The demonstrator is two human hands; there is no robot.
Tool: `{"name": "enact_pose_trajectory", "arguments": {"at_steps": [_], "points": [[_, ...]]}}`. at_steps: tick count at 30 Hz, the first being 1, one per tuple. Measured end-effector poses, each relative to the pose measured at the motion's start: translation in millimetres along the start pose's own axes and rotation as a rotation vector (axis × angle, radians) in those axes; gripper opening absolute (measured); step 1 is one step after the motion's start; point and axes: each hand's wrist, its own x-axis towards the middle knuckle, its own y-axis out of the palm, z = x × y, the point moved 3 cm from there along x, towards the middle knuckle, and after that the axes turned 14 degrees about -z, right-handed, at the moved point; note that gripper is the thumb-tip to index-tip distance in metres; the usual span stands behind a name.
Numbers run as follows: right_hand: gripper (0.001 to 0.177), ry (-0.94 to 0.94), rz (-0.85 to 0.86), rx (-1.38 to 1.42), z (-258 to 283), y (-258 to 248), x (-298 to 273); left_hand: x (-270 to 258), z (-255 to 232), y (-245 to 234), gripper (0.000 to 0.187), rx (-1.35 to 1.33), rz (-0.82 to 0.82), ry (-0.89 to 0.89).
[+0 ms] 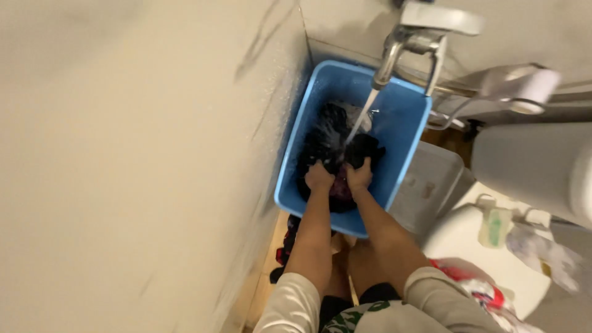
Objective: Hand-washing dark clothes in a blue bucket using detergent in a bathroom setting.
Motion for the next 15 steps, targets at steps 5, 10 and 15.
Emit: {"name": "enact_pose_trajectory", "arguments": {"at_steps": [5, 10, 15], "points": [[0.059, -0.18, -0.047, 0.249, 56, -90, -57, -71, 6, -96, 0.061, -0.175, -0.24, 0.13], [0.049, -0.22, 0.12, 0.526, 97, -166, -127, -156, 41, -185, 0.063, -0.39, -0.372, 0.189], [0.041, -0.362, 0.362, 0.565, 136, -239, -225, -252, 96, -237, 0.063, -0.596, -0.503, 0.199]]}}
